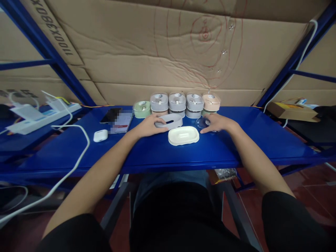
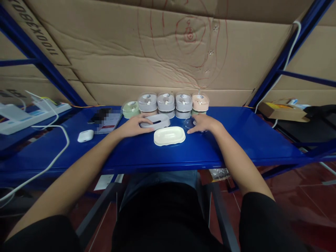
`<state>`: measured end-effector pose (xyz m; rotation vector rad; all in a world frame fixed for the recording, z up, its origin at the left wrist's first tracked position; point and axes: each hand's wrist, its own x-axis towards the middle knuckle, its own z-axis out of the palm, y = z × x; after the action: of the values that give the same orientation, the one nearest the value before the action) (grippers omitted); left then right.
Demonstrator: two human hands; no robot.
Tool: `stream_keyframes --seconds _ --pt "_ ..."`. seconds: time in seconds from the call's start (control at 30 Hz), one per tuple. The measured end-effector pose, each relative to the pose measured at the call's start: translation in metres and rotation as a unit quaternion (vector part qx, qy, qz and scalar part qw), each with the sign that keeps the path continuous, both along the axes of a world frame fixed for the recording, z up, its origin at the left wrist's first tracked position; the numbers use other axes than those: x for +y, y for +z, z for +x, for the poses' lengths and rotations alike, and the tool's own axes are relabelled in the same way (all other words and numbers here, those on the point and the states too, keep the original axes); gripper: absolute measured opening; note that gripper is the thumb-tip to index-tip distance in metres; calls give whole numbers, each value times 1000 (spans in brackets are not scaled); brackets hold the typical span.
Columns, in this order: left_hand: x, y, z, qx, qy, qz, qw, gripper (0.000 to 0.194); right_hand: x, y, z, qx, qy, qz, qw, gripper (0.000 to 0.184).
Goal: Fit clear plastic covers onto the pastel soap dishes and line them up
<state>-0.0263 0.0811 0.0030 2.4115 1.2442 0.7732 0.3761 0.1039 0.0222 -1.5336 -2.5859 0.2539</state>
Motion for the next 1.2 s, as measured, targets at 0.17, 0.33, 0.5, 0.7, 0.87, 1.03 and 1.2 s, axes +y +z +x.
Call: stream_keyframes --seconds 0.17,0.33,0.5,0.7,0.87,1.03,1.2 --pt "-19 6 19 -46 -81 34 995 46 -5 8 -5 -23 -30 -41 998 103" --pt "-38 -3 40 9 -158 12 987 63 -6 10 -6 -19 -32 -40 998 100" --pt "-49 -10 52 38 -111 11 993 73 -7 11 -7 1 -23 -35 999 89" --pt "-53 -7 63 34 -58 6 998 63 -12 16 -7 -4 -30 -20 999 81" --pt "-53 -10 68 23 -26 -2 999 64 -14 17 -6 20 -18 -3 1000 81" --pt "-60 -10 70 43 -19 6 999 73 -15 19 -8 -7 -39 3 999 86" --pt "-65 -12 73 112 -26 63 991 68 -19 23 -8 6 -52 25 998 93"
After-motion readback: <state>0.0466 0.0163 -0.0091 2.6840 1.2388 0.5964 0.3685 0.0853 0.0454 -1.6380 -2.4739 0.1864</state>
